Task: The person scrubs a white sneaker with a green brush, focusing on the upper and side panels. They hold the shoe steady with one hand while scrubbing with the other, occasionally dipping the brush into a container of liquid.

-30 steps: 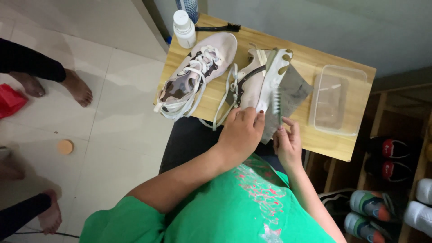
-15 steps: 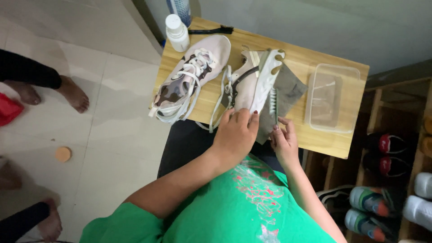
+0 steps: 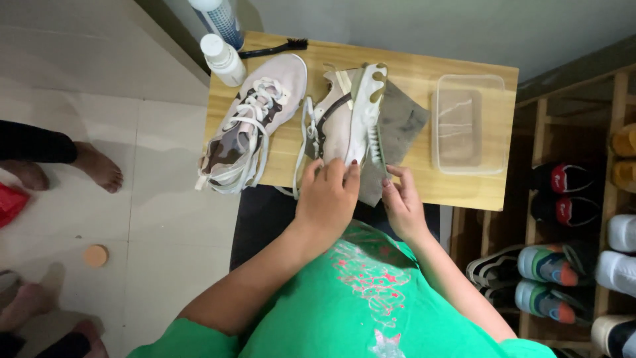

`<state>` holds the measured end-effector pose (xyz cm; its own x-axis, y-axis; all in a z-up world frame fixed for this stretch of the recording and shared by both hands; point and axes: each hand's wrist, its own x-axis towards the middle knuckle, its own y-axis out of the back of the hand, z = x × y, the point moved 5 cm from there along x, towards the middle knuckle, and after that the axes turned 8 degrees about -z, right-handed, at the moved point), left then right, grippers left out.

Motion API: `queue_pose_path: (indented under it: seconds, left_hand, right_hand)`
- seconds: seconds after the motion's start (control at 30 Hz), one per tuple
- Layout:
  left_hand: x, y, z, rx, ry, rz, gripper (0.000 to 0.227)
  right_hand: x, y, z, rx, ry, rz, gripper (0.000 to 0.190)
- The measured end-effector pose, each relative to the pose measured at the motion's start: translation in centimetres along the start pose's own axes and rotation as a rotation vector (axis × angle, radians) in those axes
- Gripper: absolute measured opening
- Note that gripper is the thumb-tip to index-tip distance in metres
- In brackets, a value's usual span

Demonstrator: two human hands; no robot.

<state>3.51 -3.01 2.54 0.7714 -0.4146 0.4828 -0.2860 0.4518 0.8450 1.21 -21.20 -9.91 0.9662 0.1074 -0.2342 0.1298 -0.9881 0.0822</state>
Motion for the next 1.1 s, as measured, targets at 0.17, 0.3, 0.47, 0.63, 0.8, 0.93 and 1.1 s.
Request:
queue_pose_path:
  seconds: [0.17,0.3,0.47,0.63,0.8,0.93,1.1]
  left_hand:
    - [0.0,0.0,0.0,0.012,-0.014,-0.007,0.018]
    - [0.0,0.0,-0.3,0.015,-0.024,-0.015,0.020]
    - [0.2,0.2,-0.2,-0.022,-0.014,-0.046,0.019]
    - [0.1,0.4,-0.3,-0.039,-0.027,-0.084,0.016]
    - [-0.3,-0.3,-0.5,-0.027,-0.021,-0.084,0.017]
    - [-0.3,-0.2,-0.5,0.000,-0.026,-0.081,0.018]
    - [-0.4,-0.3,-0.6,-0.009,-0.037,-0.060,0.020]
  right_hand:
    - [1.1,0.9,1.4,-0.146,-0.086,0.019,0.029]
    - [0.5,0.7,1.5,-0.188,-0.134,0.007,0.031]
    - [0.6,0.8,1.4,-0.133,-0.099,-0.001,0.030]
    - [0.7,0.9,1.6,-0.179,-0.138,-0.010,0.028]
    - [0.9,1.0,2.3,-0.269,-0.229,0.025,0.033]
    - [1.3,1.4,1.8,-0.298,-0.211,0.035,0.031]
    - [2.2,1.5,1.1,-0.342,-0.201,0.019,0.033]
